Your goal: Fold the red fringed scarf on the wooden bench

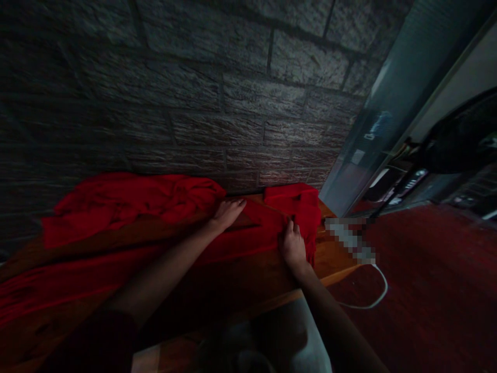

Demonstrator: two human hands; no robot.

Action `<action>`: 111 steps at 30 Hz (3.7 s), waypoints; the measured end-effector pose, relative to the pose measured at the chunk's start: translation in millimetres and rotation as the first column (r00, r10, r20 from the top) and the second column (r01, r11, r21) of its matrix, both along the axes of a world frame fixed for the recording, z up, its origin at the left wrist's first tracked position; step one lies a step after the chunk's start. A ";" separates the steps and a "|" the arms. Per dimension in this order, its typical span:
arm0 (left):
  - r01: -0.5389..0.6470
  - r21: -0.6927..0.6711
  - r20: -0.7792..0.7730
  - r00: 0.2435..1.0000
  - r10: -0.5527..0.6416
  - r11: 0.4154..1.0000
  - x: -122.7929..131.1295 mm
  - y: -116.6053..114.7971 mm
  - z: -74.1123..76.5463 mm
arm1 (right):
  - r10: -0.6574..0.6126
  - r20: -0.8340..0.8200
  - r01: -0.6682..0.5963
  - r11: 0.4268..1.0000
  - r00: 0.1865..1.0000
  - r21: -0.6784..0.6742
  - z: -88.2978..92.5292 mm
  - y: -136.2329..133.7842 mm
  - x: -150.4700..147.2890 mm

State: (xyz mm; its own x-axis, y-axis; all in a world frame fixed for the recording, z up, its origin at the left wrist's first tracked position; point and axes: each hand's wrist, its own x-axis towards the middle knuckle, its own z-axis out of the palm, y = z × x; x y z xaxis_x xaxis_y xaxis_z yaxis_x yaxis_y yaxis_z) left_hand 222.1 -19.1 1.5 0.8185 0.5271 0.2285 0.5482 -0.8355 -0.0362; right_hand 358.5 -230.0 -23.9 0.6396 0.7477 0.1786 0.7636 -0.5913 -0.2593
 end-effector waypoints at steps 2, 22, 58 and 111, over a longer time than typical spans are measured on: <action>-0.040 0.038 0.049 0.998 0.038 0.998 -3.3 4.4 2.0 | -0.027 0.006 0.028 0.995 1.000 -0.097 2.8 -2.4 -1.2; -0.144 -0.013 -0.193 0.971 0.139 0.989 -8.8 2.1 4.0 | 0.073 0.072 -0.059 0.981 0.995 -0.183 5.0 -5.0 -1.5; -0.238 -0.295 -0.162 0.967 0.197 0.925 27.5 -26.2 -17.8 | 0.209 -0.064 -0.217 0.962 0.976 -0.167 22.6 -15.3 11.4; 0.007 -0.298 -0.160 0.986 -0.057 0.955 -227.0 -71.4 20.4 | 0.812 0.092 -0.692 0.545 0.576 -0.474 50.0 -8.9 51.2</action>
